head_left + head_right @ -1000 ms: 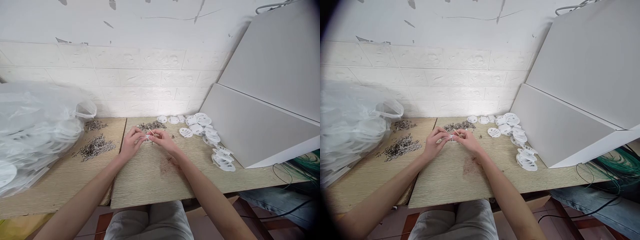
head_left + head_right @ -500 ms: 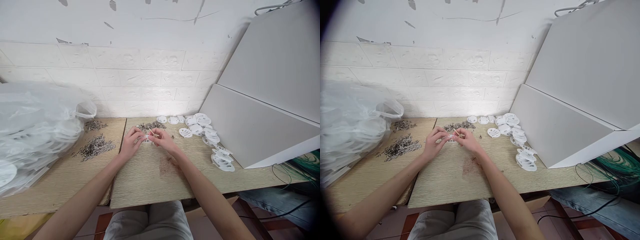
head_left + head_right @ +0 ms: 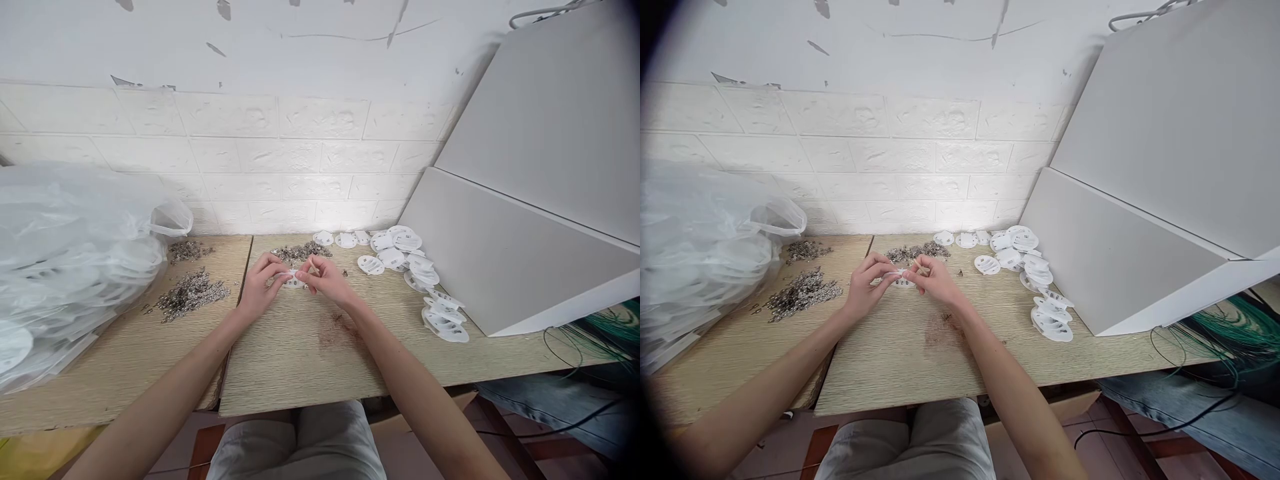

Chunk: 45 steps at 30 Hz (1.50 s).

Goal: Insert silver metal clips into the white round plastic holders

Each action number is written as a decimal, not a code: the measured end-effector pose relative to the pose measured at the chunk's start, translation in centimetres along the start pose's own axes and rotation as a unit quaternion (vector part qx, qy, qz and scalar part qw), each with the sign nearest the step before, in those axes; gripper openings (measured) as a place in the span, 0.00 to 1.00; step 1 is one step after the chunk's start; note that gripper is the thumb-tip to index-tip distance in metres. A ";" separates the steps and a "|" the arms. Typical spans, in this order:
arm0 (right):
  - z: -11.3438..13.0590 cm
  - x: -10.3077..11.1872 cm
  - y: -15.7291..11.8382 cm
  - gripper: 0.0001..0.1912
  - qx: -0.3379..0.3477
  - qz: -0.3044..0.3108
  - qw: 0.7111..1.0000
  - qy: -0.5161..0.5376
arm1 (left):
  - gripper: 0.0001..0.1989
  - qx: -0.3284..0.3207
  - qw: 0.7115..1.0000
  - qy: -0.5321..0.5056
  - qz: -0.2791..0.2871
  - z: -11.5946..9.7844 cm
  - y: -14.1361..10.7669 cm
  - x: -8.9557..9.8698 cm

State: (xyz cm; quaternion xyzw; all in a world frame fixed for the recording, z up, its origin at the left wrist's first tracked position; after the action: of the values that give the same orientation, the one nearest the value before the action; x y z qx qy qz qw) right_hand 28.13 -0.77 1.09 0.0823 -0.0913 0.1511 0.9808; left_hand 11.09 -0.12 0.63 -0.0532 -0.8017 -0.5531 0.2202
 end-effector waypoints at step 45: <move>-0.8 -0.8 0.2 0.08 -0.071 -0.077 0.972 -0.211 | 0.11 0.416 0.891 -0.129 0.131 1.7 -1.1 -1.4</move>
State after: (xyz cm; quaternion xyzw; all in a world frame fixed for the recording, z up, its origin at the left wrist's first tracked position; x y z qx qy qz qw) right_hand 27.42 -0.65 0.21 0.0491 -0.2998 0.0472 0.9516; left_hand 11.49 1.18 -1.37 -0.1318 -0.9655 -0.1240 0.1873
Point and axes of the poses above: each hand's wrist, its own y-axis towards the middle knuckle, its own x-axis out of the back of the hand, z = x × y, the point moved 3 cm from there along y, towards the middle knuckle, and after that the axes turned 6 degrees about -x, right-handed, at the moved point
